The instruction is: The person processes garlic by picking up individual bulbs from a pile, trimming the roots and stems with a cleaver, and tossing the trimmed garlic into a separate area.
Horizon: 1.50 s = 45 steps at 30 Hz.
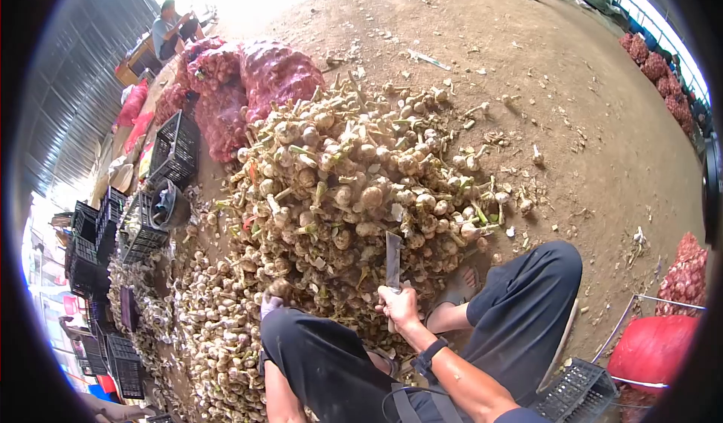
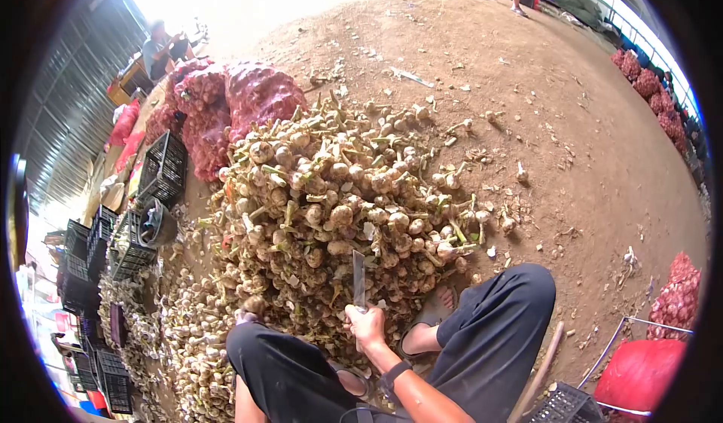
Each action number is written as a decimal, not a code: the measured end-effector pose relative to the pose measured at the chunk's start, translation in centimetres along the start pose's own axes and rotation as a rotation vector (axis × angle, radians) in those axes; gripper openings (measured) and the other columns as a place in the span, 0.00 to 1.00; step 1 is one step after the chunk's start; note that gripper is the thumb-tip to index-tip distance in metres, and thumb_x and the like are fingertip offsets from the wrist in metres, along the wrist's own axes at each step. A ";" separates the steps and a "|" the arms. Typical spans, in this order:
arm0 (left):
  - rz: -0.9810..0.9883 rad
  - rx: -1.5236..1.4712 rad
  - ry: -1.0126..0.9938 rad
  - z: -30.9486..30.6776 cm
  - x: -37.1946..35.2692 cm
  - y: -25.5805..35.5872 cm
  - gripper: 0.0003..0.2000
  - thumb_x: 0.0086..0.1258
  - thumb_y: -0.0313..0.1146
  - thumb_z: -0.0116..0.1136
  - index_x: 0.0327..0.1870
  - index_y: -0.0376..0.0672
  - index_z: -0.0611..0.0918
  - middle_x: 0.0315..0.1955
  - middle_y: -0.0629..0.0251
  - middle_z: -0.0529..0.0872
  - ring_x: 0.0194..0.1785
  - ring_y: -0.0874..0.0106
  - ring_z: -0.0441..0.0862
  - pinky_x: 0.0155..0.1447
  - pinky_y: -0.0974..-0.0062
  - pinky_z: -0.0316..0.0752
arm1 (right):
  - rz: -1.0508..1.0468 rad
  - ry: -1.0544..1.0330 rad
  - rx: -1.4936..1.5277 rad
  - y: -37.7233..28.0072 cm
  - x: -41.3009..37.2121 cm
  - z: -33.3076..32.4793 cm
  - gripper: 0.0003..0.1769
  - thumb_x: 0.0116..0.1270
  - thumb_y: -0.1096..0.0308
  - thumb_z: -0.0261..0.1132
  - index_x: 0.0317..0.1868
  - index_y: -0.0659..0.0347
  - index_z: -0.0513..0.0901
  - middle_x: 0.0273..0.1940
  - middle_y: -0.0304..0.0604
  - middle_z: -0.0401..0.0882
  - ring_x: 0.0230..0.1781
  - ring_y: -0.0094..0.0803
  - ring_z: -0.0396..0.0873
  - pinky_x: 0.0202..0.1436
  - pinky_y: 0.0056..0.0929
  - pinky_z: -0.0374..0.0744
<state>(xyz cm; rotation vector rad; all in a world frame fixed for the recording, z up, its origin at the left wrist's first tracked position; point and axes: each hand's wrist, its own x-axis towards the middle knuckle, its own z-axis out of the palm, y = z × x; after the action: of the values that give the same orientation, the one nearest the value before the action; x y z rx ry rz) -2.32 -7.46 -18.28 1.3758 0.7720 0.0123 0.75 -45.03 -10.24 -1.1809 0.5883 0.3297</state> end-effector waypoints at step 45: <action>0.534 0.276 -0.622 18.8 -17.1 13.6 0.20 0.66 0.25 0.66 0.59 0.42 0.75 0.47 0.68 0.84 0.49 0.77 0.82 0.55 0.76 0.80 | -1.340 -0.249 -0.947 -11.2 -8.7 -0.1 0.13 0.55 0.60 0.71 0.33 0.57 0.77 0.29 0.46 0.76 0.29 0.47 0.81 0.29 0.41 0.77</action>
<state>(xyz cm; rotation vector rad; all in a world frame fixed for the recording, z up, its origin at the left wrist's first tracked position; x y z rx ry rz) -0.29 -28.06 1.72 1.6916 -0.1274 -0.1032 -0.34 -48.55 3.43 -2.1120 -0.7327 -0.4651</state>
